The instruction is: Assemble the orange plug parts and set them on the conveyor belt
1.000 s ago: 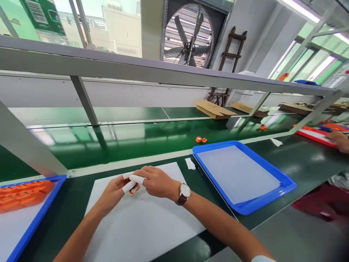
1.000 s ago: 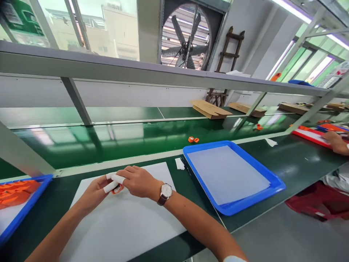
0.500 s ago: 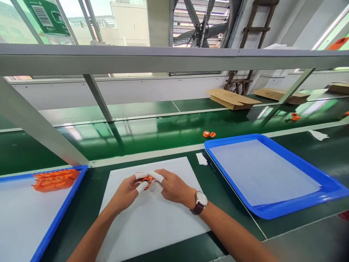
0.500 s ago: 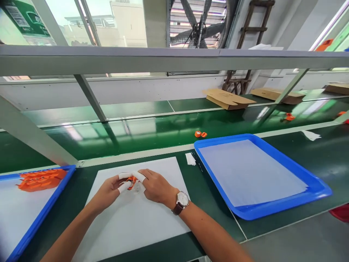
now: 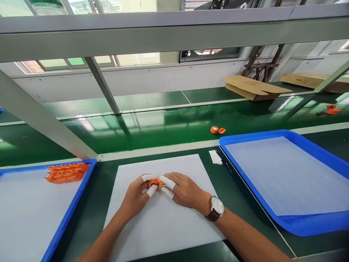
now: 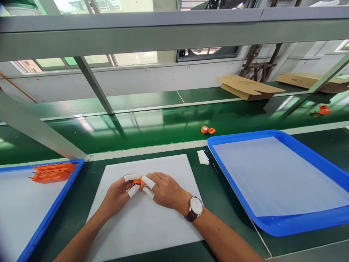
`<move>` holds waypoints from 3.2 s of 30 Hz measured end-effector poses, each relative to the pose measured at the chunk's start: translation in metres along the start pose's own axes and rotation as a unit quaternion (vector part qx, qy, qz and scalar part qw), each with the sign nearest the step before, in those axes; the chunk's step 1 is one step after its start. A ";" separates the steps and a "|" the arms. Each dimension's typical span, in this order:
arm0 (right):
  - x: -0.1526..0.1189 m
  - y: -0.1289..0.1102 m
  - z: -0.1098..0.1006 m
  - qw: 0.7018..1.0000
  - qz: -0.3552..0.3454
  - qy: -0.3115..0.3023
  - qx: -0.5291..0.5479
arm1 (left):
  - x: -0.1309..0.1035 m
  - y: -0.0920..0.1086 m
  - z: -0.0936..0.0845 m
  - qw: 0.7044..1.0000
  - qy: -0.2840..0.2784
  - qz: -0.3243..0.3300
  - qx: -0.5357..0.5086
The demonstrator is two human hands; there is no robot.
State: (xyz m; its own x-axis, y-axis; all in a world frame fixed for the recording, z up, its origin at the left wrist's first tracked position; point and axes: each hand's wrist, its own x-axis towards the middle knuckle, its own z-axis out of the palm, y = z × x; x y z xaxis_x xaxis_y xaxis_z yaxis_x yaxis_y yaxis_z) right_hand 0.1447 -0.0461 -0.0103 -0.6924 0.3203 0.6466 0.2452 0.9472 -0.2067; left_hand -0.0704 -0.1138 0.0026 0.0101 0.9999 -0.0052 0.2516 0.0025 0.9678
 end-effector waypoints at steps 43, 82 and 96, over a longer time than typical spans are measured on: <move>0.001 -0.028 0.006 0.921 0.292 0.030 0.256 | -0.010 -0.017 0.024 0.943 0.098 0.202 0.244; 0.008 -0.002 0.002 0.801 0.370 -0.013 0.469 | 0.001 -0.008 0.008 0.999 0.022 0.026 -0.038; -0.004 -0.021 -0.001 0.947 0.158 -0.088 0.267 | -0.048 0.023 -0.153 0.891 0.428 0.049 0.139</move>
State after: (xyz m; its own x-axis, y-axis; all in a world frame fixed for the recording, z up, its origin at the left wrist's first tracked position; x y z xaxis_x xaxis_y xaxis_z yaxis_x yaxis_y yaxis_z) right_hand 0.1427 -0.0671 -0.0079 -0.7555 0.5422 0.3679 0.1141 0.6617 -0.7410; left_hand -0.2132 -0.1598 0.0639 -0.6674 0.6370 0.3858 0.5222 0.0309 0.8522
